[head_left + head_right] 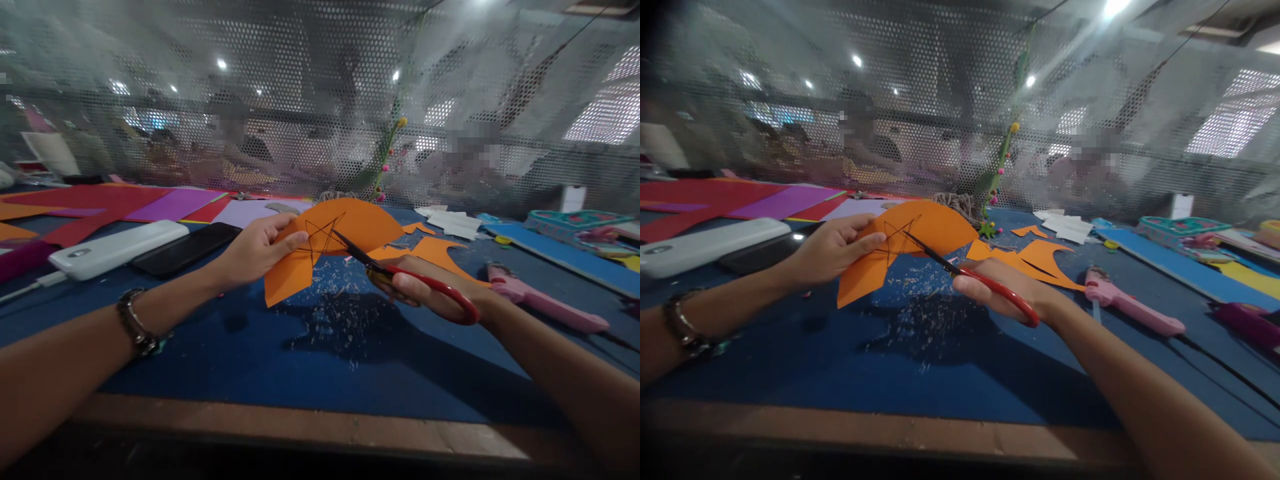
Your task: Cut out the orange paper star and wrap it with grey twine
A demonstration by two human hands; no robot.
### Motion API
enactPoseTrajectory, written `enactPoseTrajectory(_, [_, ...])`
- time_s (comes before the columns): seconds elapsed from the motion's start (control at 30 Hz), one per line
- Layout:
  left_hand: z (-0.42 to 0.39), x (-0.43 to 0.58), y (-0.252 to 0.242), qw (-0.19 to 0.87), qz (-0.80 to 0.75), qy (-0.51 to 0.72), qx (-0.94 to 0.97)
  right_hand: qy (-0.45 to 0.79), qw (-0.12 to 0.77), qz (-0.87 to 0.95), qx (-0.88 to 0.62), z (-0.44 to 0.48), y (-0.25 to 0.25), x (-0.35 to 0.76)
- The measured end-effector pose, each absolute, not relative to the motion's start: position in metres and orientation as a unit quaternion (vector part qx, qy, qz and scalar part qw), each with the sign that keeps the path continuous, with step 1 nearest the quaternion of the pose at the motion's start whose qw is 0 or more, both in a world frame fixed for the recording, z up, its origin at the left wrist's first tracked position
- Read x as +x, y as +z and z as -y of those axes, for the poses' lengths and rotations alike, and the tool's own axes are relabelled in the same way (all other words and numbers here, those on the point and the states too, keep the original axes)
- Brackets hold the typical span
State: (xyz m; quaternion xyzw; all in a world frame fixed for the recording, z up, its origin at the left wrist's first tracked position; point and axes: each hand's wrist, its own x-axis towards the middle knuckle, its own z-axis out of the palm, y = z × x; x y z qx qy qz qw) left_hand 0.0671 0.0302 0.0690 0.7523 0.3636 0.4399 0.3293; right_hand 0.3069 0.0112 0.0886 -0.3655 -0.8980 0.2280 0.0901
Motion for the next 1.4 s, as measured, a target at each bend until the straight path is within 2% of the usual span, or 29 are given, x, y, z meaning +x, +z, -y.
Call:
enactPoseTrajectory(0.37, [-0.0303,0.0655,0.0672,0.34,-0.356,0.438,0.752,0.181,0.077,0.911,-0.362,-0.0093,0.0934,0.3036])
enactPoseTrajectory(0.77, [-0.0297,0.0658,0.069,0.358,-0.362,0.44,0.74,0.236,0.087,0.898,-0.362,-0.0109,0.0896,0.3067])
enactPoseTrajectory(1.4, [-0.0305,0.0654,0.0678,0.335,-0.341,0.438,0.761,0.226,0.097,0.903,-0.353,-0.013,0.0884,0.3063])
